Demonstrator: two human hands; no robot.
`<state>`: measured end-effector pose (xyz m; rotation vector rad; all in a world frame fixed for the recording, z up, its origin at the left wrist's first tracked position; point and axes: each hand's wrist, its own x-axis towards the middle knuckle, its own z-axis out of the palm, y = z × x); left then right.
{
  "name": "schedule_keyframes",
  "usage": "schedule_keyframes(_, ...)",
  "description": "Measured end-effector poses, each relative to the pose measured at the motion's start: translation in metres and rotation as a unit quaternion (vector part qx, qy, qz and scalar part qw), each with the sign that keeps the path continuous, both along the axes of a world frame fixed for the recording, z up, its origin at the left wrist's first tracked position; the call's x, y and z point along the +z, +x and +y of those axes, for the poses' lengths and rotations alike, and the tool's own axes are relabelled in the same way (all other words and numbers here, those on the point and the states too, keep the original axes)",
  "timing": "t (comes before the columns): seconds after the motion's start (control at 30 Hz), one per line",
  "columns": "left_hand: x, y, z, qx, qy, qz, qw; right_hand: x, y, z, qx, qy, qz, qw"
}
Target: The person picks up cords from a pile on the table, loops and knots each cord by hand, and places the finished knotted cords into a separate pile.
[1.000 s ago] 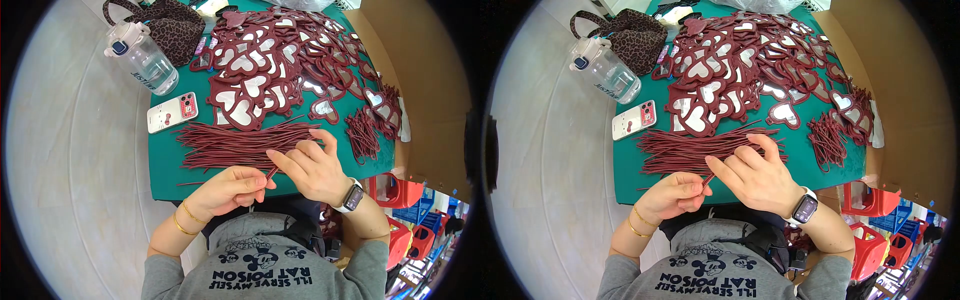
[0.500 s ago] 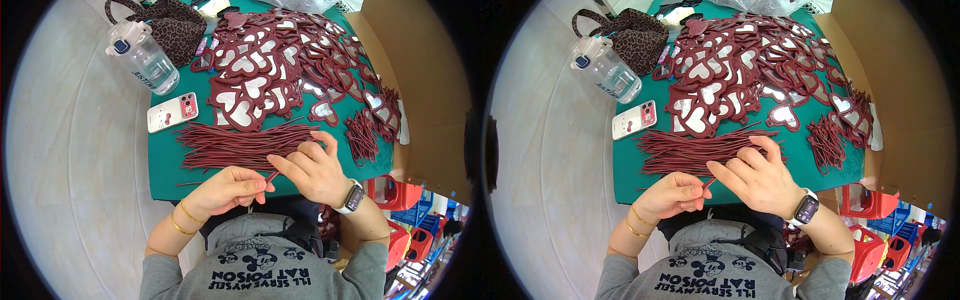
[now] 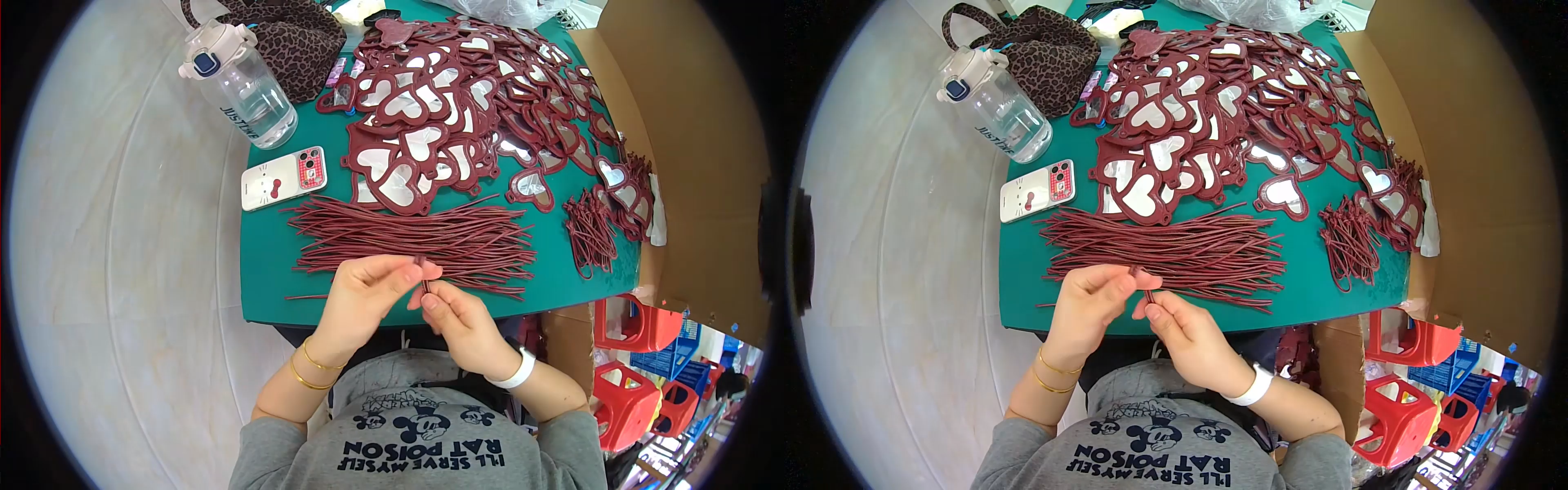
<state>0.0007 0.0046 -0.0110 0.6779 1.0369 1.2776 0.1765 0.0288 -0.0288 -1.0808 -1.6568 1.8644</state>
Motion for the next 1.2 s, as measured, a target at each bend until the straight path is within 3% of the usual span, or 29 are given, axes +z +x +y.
schedule_keyframes(0.03, -0.002, 0.003, -0.001, -0.001, -0.001, -0.001, 1.0, 0.001, 0.002, 0.002, 0.004, -0.033, 0.023, 0.999)
schedule_keyframes(0.13, -0.009, 0.008, -0.002, 0.025, 0.162, 0.32, 0.933, 0.007, 0.007, 0.013, 0.012, -0.098, 0.067, 0.993)
schedule_keyframes(0.17, -0.008, 0.008, -0.001, 0.025, 0.162, 0.32, 0.933, 0.015, 0.009, 0.017, 0.036, -0.001, 0.016, 0.999)
schedule_keyframes(0.23, -0.003, 0.006, 0.001, 0.022, 0.268, 0.485, 0.832, 0.027, 0.013, 0.026, 0.082, 0.19, -0.088, 0.974)
schedule_keyframes(0.27, -0.001, 0.006, 0.002, 0.02, 0.317, 0.559, 0.766, 0.027, 0.014, 0.03, 0.082, 0.19, -0.088, 0.974)
schedule_keyframes(0.3, -0.001, 0.006, 0.002, 0.02, 0.317, 0.559, 0.766, 0.026, 0.016, 0.033, 0.098, 0.328, -0.139, 0.929)
schedule_keyframes(0.37, -0.001, 0.009, 0.005, 0.043, 0.328, 0.594, 0.733, 0.024, 0.019, 0.04, 0.124, 0.577, -0.231, 0.773)
schedule_keyframes(0.4, 0.0, 0.01, 0.006, 0.054, 0.334, 0.611, 0.716, 0.026, 0.02, 0.044, 0.123, 0.578, -0.231, 0.773)
schedule_keyframes(0.5, 0.007, 0.01, 0.005, 0.035, 0.318, 0.616, 0.72, 0.034, 0.022, 0.051, 0.167, 0.677, -0.29, 0.655)
schedule_keyframes(0.7, 0.017, 0.008, 0.006, 0.015, 0.302, 0.628, 0.717, 0.049, 0.023, 0.061, 0.203, 0.688, -0.284, 0.636)
schedule_keyframes(0.83, 0.016, 0.006, 0.009, -0.02, 0.266, 0.584, 0.767, 0.057, 0.024, 0.067, 0.223, 0.692, -0.278, 0.628)
schedule_keyframes(0.93, 0.021, -0.001, 0.011, -0.114, 0.231, 0.525, 0.811, 0.058, 0.026, 0.068, 0.249, 0.692, -0.269, 0.622)
schedule_keyframes(1.07, 0.021, -0.008, 0.016, -0.157, 0.249, 0.495, 0.818, 0.055, 0.027, 0.067, 0.24, 0.673, -0.229, 0.662)
schedule_keyframes(1.2, 0.023, -0.007, 0.018, -0.131, 0.276, 0.495, 0.813, 0.051, 0.029, 0.058, 0.18, 0.641, -0.19, 0.722)
